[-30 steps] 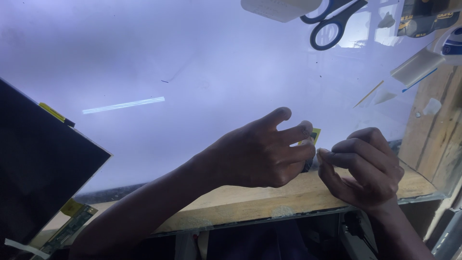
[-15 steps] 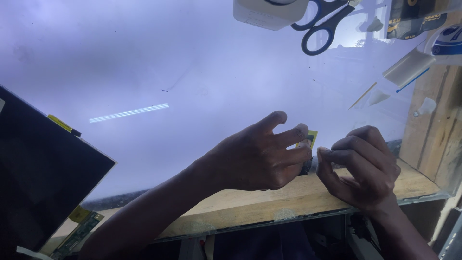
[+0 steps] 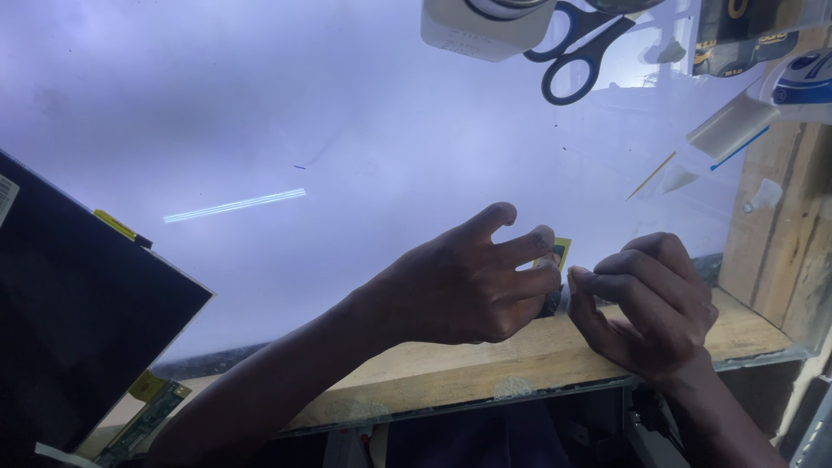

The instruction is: Cleaning or applying adhesive to a small electronic ribbon cable connector using a fine tool on a workbench.

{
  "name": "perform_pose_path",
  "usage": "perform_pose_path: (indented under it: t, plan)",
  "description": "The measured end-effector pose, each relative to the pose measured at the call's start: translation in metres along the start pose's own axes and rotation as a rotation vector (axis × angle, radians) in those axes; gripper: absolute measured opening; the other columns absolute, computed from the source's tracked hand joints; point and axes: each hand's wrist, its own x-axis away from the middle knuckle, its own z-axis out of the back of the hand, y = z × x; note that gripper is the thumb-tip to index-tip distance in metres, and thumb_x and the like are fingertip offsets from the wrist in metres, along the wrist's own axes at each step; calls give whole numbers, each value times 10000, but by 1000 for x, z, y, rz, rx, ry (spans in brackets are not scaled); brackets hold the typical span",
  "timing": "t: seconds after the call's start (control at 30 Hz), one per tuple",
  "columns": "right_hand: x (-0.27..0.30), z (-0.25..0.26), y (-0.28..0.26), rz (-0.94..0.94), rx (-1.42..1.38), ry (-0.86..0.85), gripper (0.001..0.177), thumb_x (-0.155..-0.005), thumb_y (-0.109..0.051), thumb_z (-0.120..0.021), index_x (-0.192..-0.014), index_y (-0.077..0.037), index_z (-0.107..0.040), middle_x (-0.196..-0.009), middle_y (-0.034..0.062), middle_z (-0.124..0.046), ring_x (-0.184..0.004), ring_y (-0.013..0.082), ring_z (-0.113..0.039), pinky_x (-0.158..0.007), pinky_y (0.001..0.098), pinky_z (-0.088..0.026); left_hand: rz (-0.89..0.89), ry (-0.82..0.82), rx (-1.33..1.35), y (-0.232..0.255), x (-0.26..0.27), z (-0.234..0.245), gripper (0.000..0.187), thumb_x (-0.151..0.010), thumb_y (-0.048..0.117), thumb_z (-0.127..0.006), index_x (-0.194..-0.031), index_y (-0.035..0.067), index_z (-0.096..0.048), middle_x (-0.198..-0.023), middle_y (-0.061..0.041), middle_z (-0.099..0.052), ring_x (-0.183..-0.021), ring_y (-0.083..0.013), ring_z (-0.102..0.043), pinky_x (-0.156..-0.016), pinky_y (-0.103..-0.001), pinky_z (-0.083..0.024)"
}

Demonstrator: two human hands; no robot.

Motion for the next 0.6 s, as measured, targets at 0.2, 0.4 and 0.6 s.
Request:
perform_pose_path:
  t: [0.2, 0.4, 0.6]
  plan:
    - [4, 3, 3, -90, -2, -3, 238, -826, 131, -690, -691, -10, -555, -590, 85, -519, -595, 254, -416, -577, 327, -361, 8, 9, 7, 0, -1, 1, 264, -925, -34, -611, -711, 113, -655, -866, -4, -613, -988, -217, -624, -810, -350, -446]
    - [-6, 11, 0, -255, -263, 44, 179, -783, 89, -700, -675, 34, -568, -563, 108, -521, -520, 205, -454, -603, 324, -352, -49, 56, -34, 1, 0, 5, 197, -907, -42, -664, -765, 90, -700, -903, -60, -687, -935, -220, -659, -790, -343, -488]
    - [-11, 8, -1, -250, -214, 20, 142, -809, 55, -716, -722, 26, -607, -612, 91, -552, -565, 183, -445, -564, 281, -335, 30, 90, -84, 0, -1, 7, 74, -952, 37, -666, -899, 79, -696, -936, -26, -677, -975, -218, -622, -804, -334, -499]
